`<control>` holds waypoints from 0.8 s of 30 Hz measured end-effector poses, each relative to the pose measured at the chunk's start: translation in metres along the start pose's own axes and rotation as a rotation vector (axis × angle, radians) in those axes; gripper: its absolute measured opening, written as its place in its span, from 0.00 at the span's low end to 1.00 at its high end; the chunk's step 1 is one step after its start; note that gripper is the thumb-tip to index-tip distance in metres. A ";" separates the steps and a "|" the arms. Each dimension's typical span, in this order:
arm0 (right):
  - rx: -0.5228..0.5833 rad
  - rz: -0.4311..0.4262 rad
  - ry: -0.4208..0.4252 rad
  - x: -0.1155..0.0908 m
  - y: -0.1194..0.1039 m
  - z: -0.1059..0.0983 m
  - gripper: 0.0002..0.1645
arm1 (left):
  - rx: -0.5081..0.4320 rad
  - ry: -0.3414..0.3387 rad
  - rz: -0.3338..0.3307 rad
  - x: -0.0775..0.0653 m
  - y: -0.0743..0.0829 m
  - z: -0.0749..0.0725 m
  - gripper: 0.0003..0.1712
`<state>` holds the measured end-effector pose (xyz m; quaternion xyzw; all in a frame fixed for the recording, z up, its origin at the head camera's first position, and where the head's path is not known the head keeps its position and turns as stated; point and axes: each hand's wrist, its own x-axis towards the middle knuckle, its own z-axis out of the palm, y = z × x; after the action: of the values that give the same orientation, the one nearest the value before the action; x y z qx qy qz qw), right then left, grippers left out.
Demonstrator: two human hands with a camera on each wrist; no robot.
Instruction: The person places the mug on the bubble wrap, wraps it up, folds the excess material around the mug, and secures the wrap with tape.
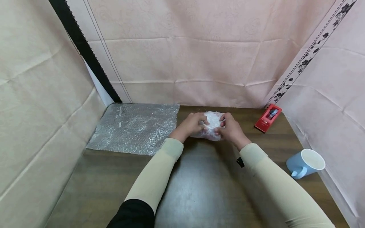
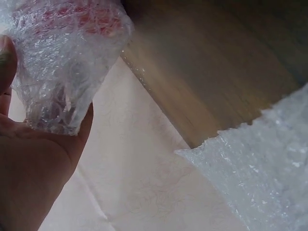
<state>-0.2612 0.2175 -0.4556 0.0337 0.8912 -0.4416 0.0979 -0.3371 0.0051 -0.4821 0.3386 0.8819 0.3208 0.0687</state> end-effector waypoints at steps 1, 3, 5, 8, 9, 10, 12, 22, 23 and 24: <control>-0.025 -0.010 -0.001 0.000 0.002 0.001 0.28 | -0.007 -0.001 0.006 0.000 0.000 0.000 0.03; -0.067 -0.036 -0.009 0.001 0.008 0.002 0.26 | -0.022 -0.006 0.011 -0.001 0.000 0.000 0.02; -0.092 -0.064 -0.012 0.003 0.014 0.002 0.26 | -0.038 -0.008 0.009 -0.001 0.000 0.000 0.02; -0.092 -0.104 -0.004 0.007 0.022 0.002 0.26 | -0.052 -0.005 -0.006 -0.001 -0.001 0.001 0.02; -0.093 -0.115 -0.003 0.008 0.024 0.002 0.27 | -0.053 -0.003 -0.011 -0.001 -0.001 0.002 0.02; -0.102 -0.127 -0.002 0.010 0.026 0.001 0.27 | -0.059 0.000 -0.021 -0.001 -0.001 0.002 0.02; -0.125 -0.148 -0.009 0.011 0.028 -0.001 0.28 | -0.068 0.000 -0.031 0.000 0.000 0.002 0.03; -0.171 -0.262 -0.070 0.022 0.030 -0.008 0.28 | -0.059 0.038 -0.045 -0.006 0.000 0.004 0.03; -0.169 -0.268 -0.076 0.022 0.032 -0.012 0.30 | -0.053 0.045 -0.051 -0.006 0.001 0.005 0.03; -0.173 -0.267 -0.084 0.021 0.034 -0.018 0.34 | -0.052 0.047 -0.056 -0.007 0.002 0.006 0.03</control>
<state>-0.2791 0.2517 -0.4763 -0.1122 0.9175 -0.3735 0.0781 -0.3284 0.0046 -0.4858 0.3044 0.8837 0.3495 0.0659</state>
